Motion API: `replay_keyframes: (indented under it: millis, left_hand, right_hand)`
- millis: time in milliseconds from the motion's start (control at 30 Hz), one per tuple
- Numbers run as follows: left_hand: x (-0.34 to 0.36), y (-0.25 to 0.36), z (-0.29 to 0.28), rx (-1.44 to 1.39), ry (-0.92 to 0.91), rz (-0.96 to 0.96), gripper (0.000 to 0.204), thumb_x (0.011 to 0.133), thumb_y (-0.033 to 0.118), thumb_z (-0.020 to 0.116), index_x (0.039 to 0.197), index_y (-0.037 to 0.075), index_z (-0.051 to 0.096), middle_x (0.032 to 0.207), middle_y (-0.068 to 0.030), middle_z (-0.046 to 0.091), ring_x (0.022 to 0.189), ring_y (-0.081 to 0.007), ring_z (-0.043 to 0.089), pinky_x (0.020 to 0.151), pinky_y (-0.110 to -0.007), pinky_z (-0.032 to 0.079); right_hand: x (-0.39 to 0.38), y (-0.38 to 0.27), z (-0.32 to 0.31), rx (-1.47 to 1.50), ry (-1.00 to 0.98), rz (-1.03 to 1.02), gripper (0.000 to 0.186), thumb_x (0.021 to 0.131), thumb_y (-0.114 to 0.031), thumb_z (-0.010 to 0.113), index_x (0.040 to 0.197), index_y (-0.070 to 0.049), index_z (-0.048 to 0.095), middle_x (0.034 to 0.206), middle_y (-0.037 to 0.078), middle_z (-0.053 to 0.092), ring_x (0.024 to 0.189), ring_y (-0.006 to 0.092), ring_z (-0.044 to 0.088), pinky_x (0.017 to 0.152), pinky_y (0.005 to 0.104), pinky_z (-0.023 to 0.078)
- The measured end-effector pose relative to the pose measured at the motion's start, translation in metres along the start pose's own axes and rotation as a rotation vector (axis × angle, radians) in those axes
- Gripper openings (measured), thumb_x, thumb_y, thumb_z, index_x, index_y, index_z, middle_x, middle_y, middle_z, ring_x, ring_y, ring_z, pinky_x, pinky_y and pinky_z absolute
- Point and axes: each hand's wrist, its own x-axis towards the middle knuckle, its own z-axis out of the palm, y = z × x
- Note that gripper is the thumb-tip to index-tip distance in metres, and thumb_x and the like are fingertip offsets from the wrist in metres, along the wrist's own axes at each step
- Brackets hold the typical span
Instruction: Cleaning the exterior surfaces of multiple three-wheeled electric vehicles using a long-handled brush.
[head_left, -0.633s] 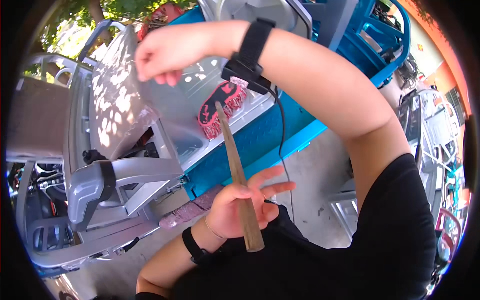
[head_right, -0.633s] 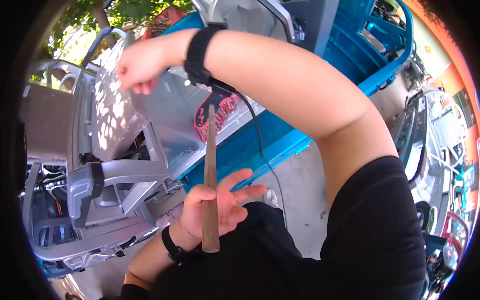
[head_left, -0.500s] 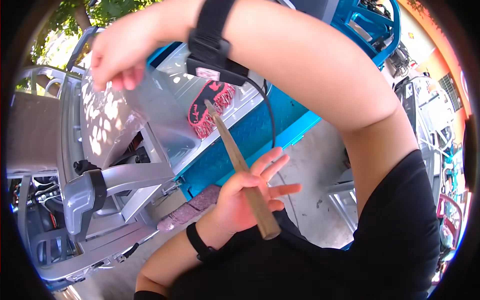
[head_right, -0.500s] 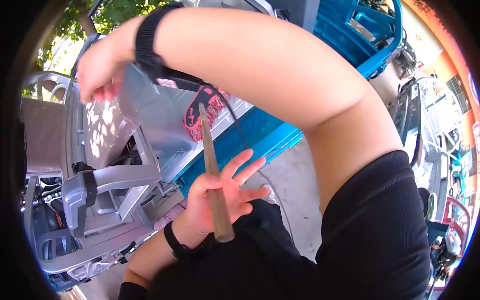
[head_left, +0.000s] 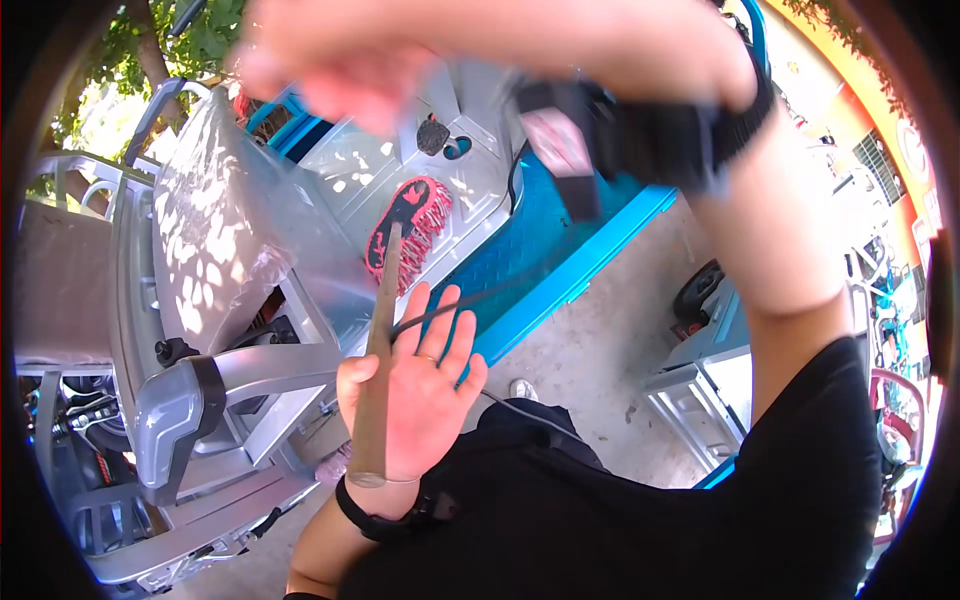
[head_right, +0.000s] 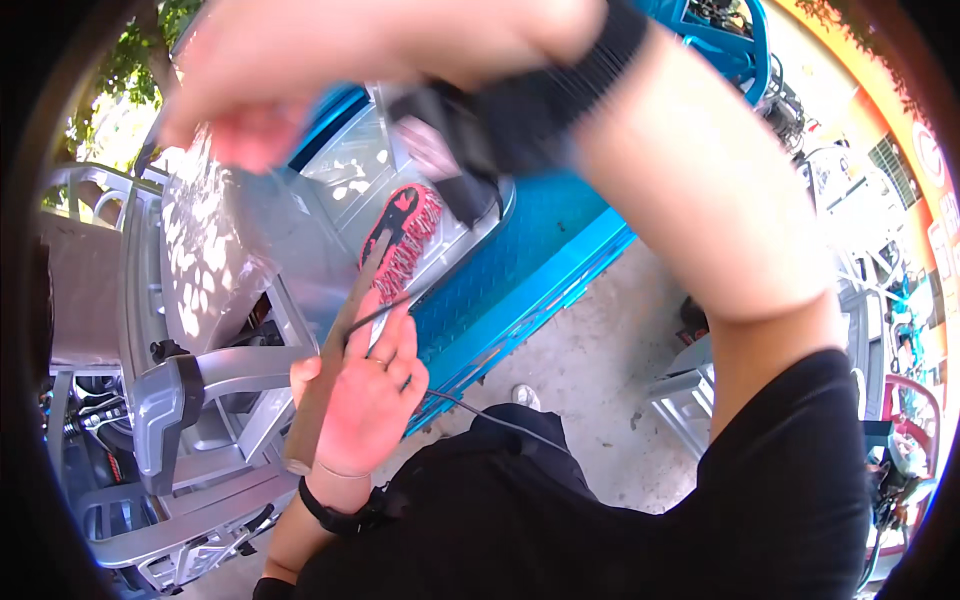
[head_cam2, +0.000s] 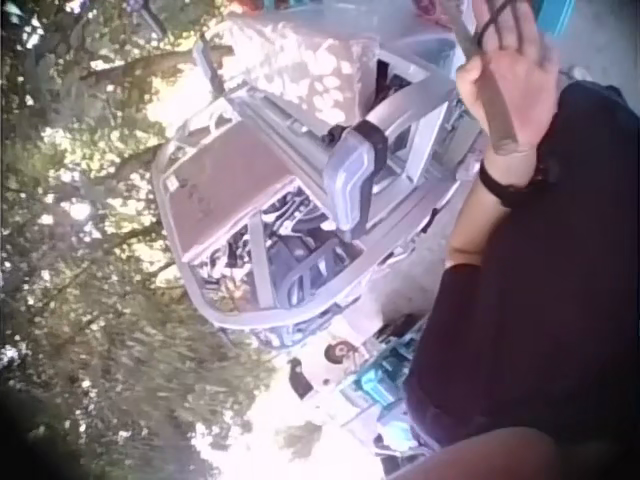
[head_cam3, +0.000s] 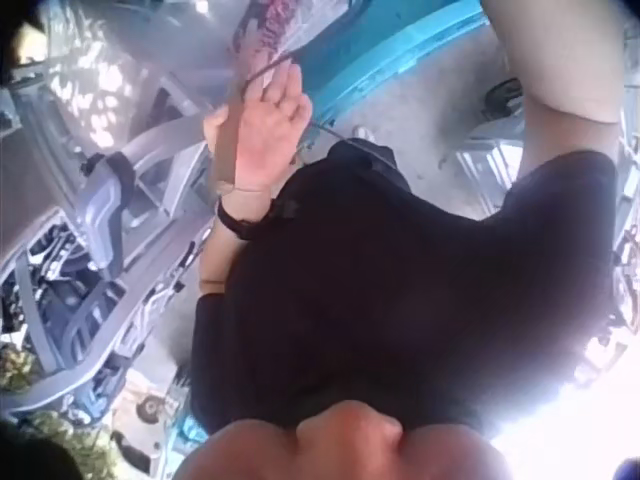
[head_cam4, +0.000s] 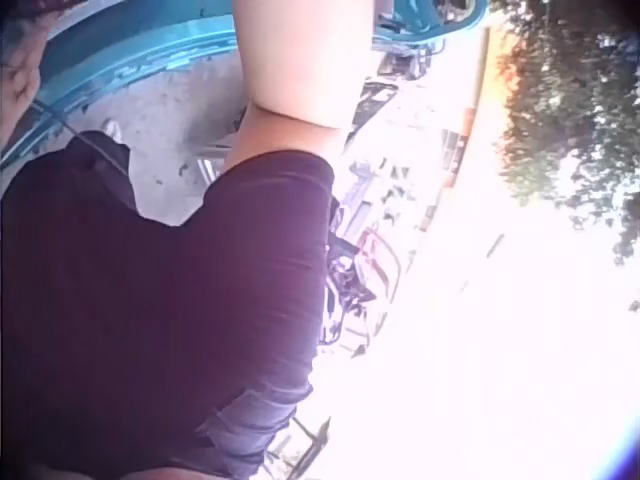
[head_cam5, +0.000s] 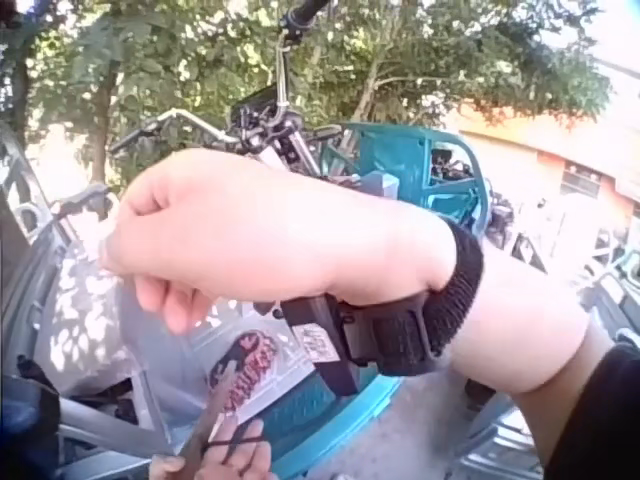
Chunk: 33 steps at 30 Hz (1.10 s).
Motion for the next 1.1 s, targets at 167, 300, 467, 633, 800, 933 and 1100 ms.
replay_keyframes:
  millis: [167,300,467,633,800,933,1100]
  left_hand:
    - [0.0,-0.004,-0.009,-0.079,-0.082,-0.165,0.051,0.073,0.027,0.049,0.121,0.011,0.045,0.135,-0.0062,0.03,0.112,-0.02,0.042,0.092,-0.038,0.033]
    - [-0.003,-0.014,-0.02,0.252,0.089,-0.654,0.057,0.074,0.023,0.045,0.126,0.002,0.035,0.131,-0.0099,0.035,0.119,-0.0254,0.034,0.096,-0.043,0.03]
    - [-0.002,-0.017,-0.021,0.27,0.08,-0.78,0.054,0.074,0.024,0.043,0.122,0.001,0.039,0.129,-0.0104,0.036,0.118,-0.0242,0.035,0.095,-0.042,0.03]
    - [0.002,-0.029,-0.028,0.291,0.097,-0.806,0.055,0.073,0.024,0.042,0.122,-0.002,0.039,0.13,-0.019,0.034,0.121,-0.0279,0.032,0.099,-0.046,0.025]
    - [0.003,-0.031,-0.028,0.298,0.112,-0.821,0.057,0.073,0.024,0.043,0.123,-0.002,0.037,0.13,-0.0193,0.033,0.122,-0.0294,0.031,0.099,-0.046,0.025]
    - [0.001,-0.026,-0.028,0.311,0.105,-0.826,0.062,0.071,0.026,0.044,0.126,0.0,0.033,0.133,-0.019,0.028,0.123,-0.0323,0.029,0.099,-0.048,0.024]
    - [0.004,-0.028,-0.007,0.267,0.023,-0.575,0.066,0.07,0.031,0.043,0.13,0.007,0.031,0.137,-0.0147,0.024,0.125,-0.0329,0.024,0.099,-0.049,0.023]
  right_hand:
    - [-0.117,0.05,0.056,0.474,0.13,0.785,0.015,0.083,-0.017,0.051,0.087,-0.003,0.054,0.076,0.001,0.055,0.068,0.0082,0.055,0.062,0.0219,0.046]
    - [-0.184,0.08,0.11,0.688,0.116,0.982,0.021,0.079,-0.005,0.043,0.098,-0.001,0.052,0.086,0.006,0.057,0.081,0.0121,0.055,0.073,0.0244,0.045]
    - [-0.245,0.11,0.149,0.411,-0.426,1.181,0.033,0.076,-0.002,0.039,0.108,-0.002,0.049,0.101,0.007,0.055,0.091,0.0153,0.052,0.073,0.0257,0.046]
    - [-0.305,0.127,0.175,0.626,-0.586,1.39,0.04,0.071,-0.004,0.045,0.111,-0.001,0.047,0.095,0.004,0.055,0.078,0.0176,0.053,0.064,0.0301,0.047]
    - [-0.305,0.127,0.173,0.773,-0.604,1.358,0.033,0.077,-0.018,0.053,0.107,-0.002,0.05,0.095,0.007,0.056,0.083,0.0163,0.056,0.064,0.0312,0.049]
    - [-0.287,0.134,0.148,0.864,-0.651,1.559,0.031,0.083,-0.026,0.05,0.103,-0.002,0.05,0.101,0.011,0.055,0.087,0.0188,0.056,0.072,0.033,0.05]
    - [-0.335,0.135,0.181,0.34,-0.44,1.685,0.029,0.078,-0.026,0.054,0.097,-0.003,0.053,0.091,0.013,0.057,0.074,0.0202,0.059,0.058,0.0329,0.052]
